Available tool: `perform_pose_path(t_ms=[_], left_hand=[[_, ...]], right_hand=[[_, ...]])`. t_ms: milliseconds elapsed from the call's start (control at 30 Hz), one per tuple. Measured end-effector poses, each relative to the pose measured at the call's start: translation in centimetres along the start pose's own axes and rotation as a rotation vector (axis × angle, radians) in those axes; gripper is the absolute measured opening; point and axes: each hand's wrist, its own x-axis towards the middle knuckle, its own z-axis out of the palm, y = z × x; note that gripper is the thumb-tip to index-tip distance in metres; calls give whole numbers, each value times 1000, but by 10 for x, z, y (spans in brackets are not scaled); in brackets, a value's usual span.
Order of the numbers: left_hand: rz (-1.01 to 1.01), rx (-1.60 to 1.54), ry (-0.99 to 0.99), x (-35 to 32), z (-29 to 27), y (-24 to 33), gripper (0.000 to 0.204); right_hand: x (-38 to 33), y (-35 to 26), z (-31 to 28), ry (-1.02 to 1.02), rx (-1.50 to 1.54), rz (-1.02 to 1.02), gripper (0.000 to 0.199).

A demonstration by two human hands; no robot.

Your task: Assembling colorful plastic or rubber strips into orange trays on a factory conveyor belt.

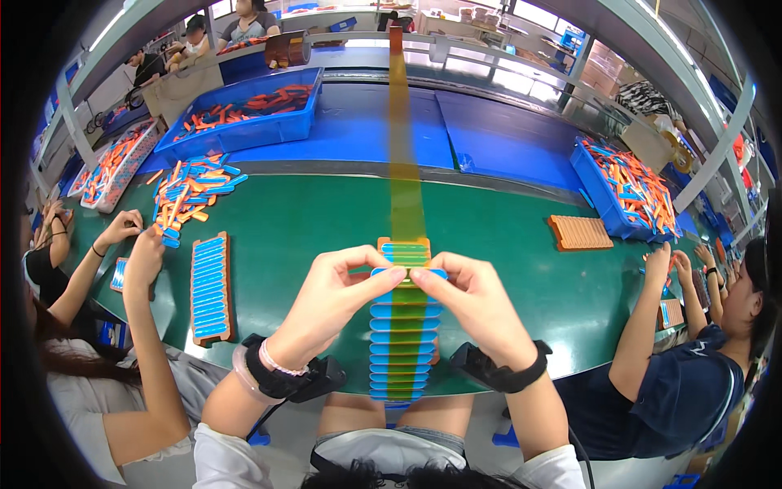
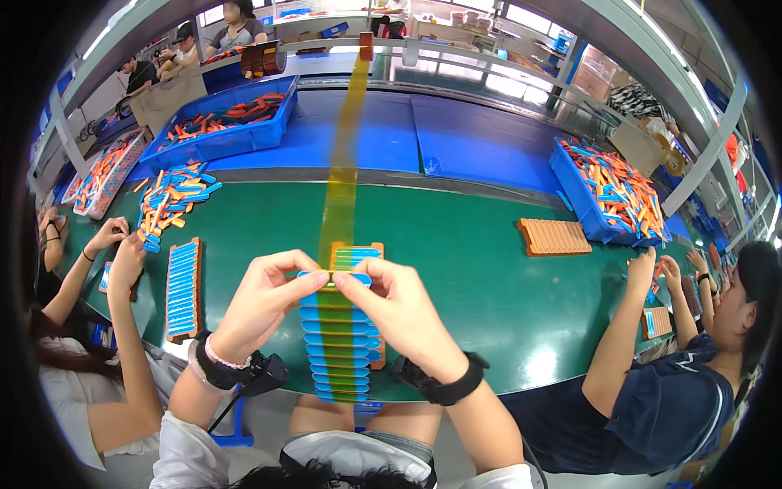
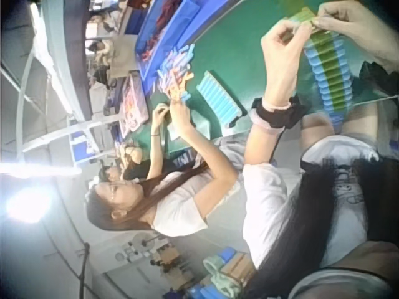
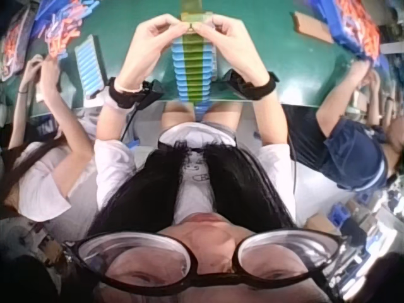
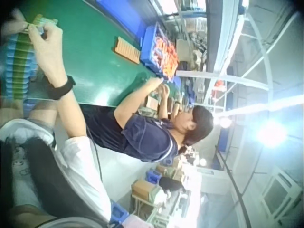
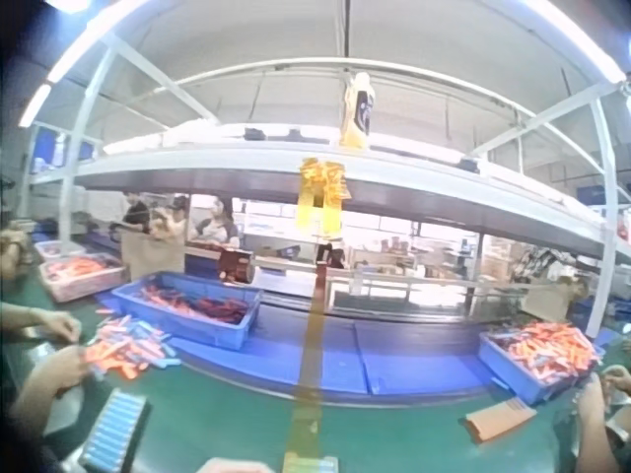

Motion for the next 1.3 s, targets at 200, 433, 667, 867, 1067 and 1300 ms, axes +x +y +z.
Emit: perform_pose_path(t_ms=[200, 433, 667, 867, 1067, 1300], left_hand=[[25, 68, 34, -22, 17, -13, 5], [-25, 252, 22, -112, 34, -98, 7], [238, 1005, 153, -84, 15, -65, 28], [283, 1261, 267, -71, 21, -99, 63], [164, 1298, 220, -99, 42, -96, 66], [159, 1374, 210, -104, 40, -98, 65]], right_hand=[[-33, -3, 6, 97, -49, 80, 16], [-136, 76, 19, 50, 78, 315, 12], [-139, 69, 22, 148, 107, 212, 7], [-139, 65, 35, 383, 113, 265, 18], [-136, 71, 33, 517, 160, 334, 25], [-130, 77, 33, 525, 216, 378, 26]])
